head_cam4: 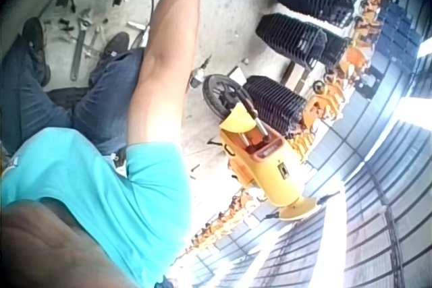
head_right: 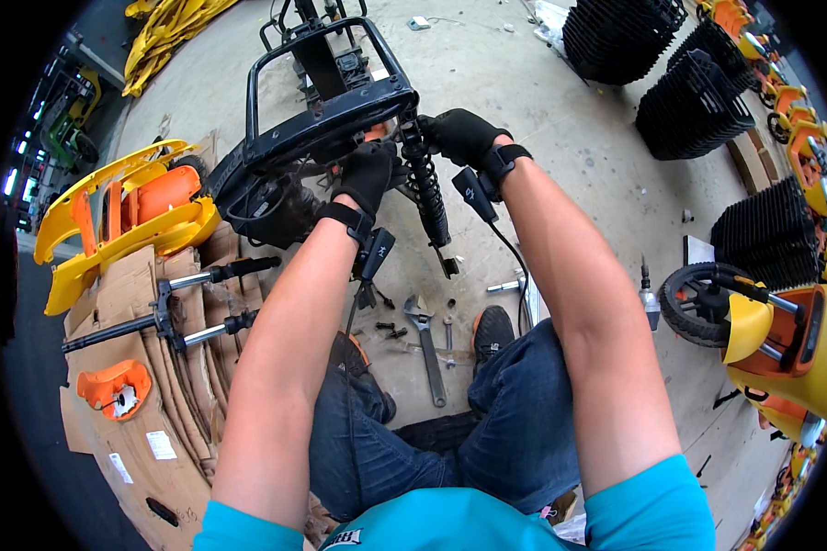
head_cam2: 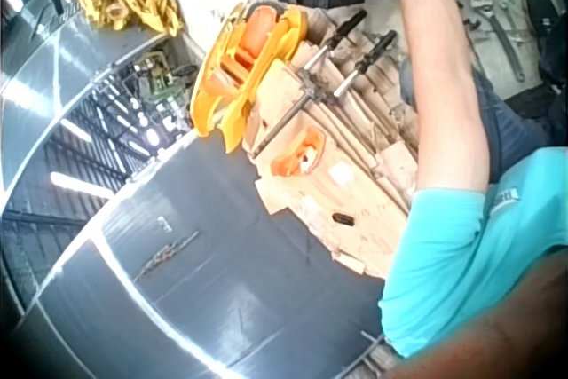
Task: The person sits on the floor and uses a socket wrench and a large adjustable wrench to loosen and remove bolts from a motorcycle frame component, then uses their hands to detach a black suspension shock.
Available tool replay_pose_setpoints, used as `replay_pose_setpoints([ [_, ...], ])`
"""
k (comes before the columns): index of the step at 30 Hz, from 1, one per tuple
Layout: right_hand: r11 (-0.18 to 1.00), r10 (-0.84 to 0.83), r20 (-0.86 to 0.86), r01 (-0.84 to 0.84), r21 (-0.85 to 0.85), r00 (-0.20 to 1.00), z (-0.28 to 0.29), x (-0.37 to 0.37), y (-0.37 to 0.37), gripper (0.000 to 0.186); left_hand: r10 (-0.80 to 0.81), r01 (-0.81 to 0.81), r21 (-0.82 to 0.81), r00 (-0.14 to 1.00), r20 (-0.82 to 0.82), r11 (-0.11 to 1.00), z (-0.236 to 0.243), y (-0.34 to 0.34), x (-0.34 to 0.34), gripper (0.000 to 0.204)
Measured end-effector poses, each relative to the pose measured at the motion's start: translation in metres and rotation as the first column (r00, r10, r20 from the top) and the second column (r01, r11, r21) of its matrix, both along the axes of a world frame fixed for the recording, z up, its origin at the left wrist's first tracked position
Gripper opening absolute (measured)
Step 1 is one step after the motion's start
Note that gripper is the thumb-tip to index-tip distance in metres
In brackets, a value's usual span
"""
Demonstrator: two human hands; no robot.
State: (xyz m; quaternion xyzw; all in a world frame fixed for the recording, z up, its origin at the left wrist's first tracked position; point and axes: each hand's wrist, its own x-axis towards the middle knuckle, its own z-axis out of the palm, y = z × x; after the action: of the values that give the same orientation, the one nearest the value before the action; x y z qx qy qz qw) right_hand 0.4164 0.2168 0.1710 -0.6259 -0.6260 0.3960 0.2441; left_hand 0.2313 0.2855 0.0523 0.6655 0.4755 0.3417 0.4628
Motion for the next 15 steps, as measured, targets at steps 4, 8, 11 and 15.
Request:
replay_pose_setpoints([
  [4,0.977,0.142,0.229,-0.173,0.124,0.963,-0.007,0.019,-0.004,0.044,0.007,0.028,-0.243,0.990,0.142,0.970,0.029,-0.023,0.011,0.019],
  [8,0.996,0.011,-0.001,-0.011,-0.085,1.000,0.008,0.000,0.002,0.041,0.043,-0.051,-0.173,0.998,-0.046,0.984,0.062,-0.033,-0.009,0.024],
  [11,0.998,0.062,0.032,-0.062,0.019,0.998,-0.006,0.001,0.008,0.042,0.109,-0.111,-0.075,0.993,-0.035,0.991,0.062,-0.040,-0.009,0.024],
  [15,0.999,0.040,0.014,-0.040,0.021,0.999,-0.009,0.007,0.011,0.042,0.123,-0.117,0.088,0.991,-0.060,0.989,0.075,-0.056,-0.003,0.023],
])
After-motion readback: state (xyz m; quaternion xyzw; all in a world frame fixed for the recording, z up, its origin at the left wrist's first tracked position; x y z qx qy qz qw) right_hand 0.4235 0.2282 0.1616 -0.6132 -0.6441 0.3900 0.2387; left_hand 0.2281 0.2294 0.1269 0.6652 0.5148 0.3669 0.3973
